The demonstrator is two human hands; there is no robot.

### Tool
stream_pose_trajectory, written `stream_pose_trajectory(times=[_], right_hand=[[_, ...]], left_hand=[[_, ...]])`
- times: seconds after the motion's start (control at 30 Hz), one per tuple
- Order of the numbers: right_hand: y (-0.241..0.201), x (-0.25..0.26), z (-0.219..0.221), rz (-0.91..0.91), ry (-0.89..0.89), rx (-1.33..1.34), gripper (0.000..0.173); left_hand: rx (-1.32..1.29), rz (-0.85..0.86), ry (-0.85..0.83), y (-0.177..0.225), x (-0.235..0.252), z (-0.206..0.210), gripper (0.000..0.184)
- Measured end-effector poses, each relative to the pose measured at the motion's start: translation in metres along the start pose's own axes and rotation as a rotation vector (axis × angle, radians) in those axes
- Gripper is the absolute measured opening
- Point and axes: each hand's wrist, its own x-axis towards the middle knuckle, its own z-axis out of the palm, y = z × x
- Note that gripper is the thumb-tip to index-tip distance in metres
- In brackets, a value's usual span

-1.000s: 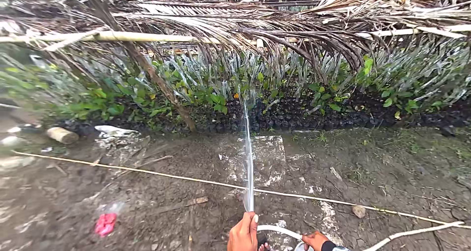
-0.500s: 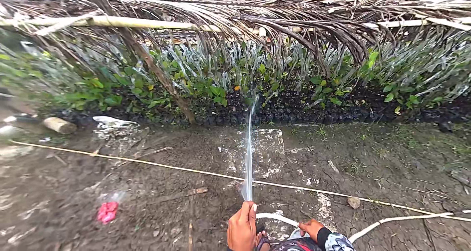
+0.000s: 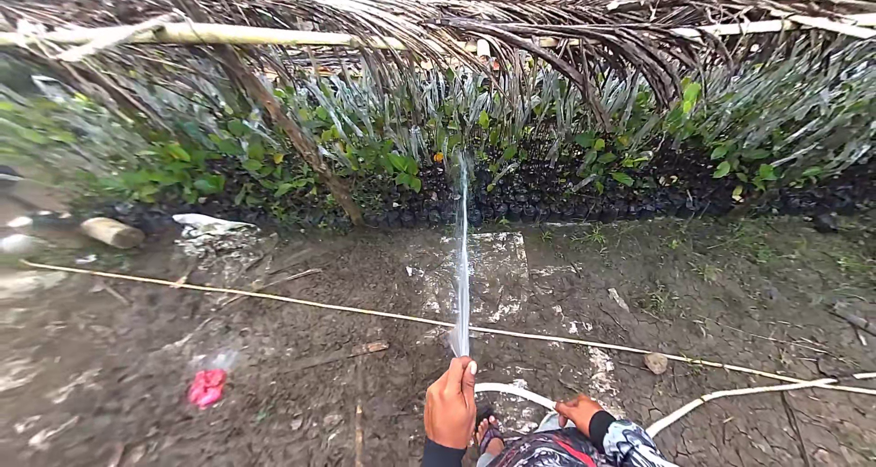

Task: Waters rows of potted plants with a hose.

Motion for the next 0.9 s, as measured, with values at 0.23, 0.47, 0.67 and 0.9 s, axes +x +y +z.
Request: stream_pose_trajectory(times=[0.23, 0.47, 0.67, 0.9], right_hand=[[0.002, -0.002, 0.003, 0.011, 0.008, -0.002, 0.056], [0.005, -0.003, 0.011, -0.006, 0.013, -0.030, 0.055], [0.013, -0.001, 0.016, -0.032, 0.032, -0.033, 0.053], [0.025, 0.017, 0.025, -0.041, 0.045, -0.081, 0.055]], left_hand=[[-0.018, 0.040, -0.024, 0.003, -0.003, -0.002, 0.041], [-0.007, -0.007, 0.021, -0.001, -0.013, -0.012, 0.043], [-0.019, -0.041, 0.023, -0.007, -0.029, -0.020, 0.043], [-0.009, -0.077, -0.047, -0.012, -0.052, -0.024, 0.042]])
